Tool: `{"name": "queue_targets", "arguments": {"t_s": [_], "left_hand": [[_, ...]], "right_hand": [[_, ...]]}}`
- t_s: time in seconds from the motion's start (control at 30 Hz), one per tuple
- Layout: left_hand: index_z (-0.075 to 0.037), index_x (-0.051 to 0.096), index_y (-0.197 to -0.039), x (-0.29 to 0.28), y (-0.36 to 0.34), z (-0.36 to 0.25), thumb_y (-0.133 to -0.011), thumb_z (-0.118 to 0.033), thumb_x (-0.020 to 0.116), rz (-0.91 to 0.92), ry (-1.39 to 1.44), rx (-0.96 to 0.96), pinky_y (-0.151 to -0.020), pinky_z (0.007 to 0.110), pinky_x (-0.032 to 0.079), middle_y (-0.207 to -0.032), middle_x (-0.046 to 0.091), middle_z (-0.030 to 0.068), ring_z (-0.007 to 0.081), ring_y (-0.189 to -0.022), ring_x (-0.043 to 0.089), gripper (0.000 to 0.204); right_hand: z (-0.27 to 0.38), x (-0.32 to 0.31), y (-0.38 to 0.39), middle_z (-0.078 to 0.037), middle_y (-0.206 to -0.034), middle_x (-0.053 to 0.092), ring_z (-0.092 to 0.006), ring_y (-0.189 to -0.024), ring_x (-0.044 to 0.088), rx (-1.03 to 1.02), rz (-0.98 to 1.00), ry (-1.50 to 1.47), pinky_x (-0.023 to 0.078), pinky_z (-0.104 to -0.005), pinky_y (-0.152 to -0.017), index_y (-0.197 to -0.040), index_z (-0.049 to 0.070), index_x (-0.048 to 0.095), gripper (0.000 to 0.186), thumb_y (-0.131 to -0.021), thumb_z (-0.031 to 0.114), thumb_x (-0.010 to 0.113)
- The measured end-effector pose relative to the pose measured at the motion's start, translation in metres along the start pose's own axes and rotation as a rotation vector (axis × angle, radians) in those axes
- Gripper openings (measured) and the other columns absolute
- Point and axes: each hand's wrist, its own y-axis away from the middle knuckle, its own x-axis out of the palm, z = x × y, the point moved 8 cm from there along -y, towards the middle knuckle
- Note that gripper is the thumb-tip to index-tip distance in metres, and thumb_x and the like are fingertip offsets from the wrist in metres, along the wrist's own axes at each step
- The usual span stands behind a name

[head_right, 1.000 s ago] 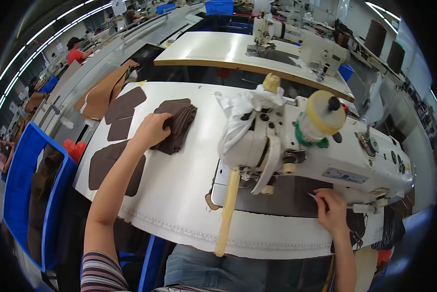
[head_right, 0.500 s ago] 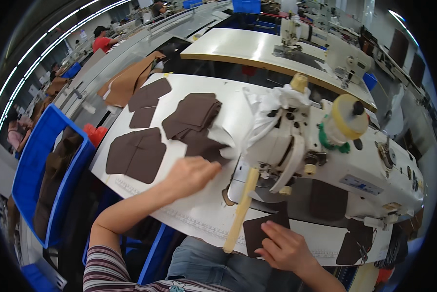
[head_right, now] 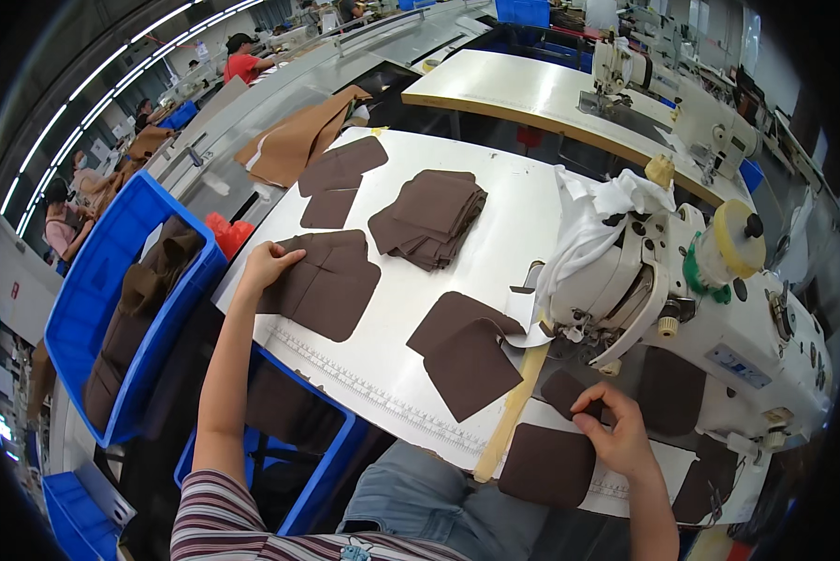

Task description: The person sews small leather pieces together using an industrial sewing machine.

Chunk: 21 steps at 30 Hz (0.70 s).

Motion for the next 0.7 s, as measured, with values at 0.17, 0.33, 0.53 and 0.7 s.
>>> {"name": "queue_targets", "arguments": {"t_s": [0.17, 0.33, 0.53, 0.7], "left_hand": [[0.000, 0.061, -0.089, -0.021, 0.013, -0.016, -0.080, -0.032, 0.078, -0.285, 0.315, 0.299, -0.064, 0.032, 0.047, -0.072, 0.066, 0.0111, 0.0182, -0.066, 0.061, 0.037], [0.000, 0.058, -0.106, -0.050, 0.029, -0.007, -0.081, -0.022, 0.077, -0.380, 0.198, 0.167, -0.076, 0.033, 0.048, -0.099, 0.066, 0.0185, 0.0249, -0.089, 0.063, 0.038], [-0.003, 0.062, -0.115, -0.005, 0.137, -0.172, -0.080, -0.010, 0.073, -0.250, 0.216, 0.879, -0.095, 0.041, 0.043, -0.114, 0.060, 0.0154, 0.0333, -0.111, 0.054, 0.037], [-0.003, 0.065, -0.109, 0.084, 0.211, -0.277, -0.084, -0.015, 0.072, 0.443, 0.248, 1.104, -0.086, 0.038, 0.048, -0.101, 0.065, 0.0124, 0.0288, -0.102, 0.059, 0.029]], "right_hand": [[0.000, -0.001, 0.002, -0.015, -0.113, 0.058, -0.0310, -0.105, 0.056, 0.001, -0.119, 0.739, 0.044, -0.0390, -0.093, -0.106, 0.003, 0.064, 0.030, -0.078, 0.010, 0.072], [0.020, 0.025, 0.014, -0.021, -0.117, 0.059, -0.0324, -0.111, 0.057, -0.432, -0.130, 1.195, 0.049, -0.0401, -0.092, -0.113, -0.002, 0.063, 0.038, -0.077, 0.010, 0.067], [0.021, 0.032, 0.019, -0.020, -0.118, 0.062, -0.0295, -0.110, 0.061, -0.483, 0.013, 1.286, 0.055, -0.0340, -0.087, -0.117, -0.004, 0.061, 0.042, -0.076, 0.004, 0.059], [0.025, 0.028, 0.018, -0.017, -0.115, 0.063, -0.0277, -0.106, 0.063, -0.494, -0.012, 1.226, 0.055, -0.0319, -0.085, -0.117, -0.005, 0.060, 0.043, -0.075, 0.005, 0.060]]}}
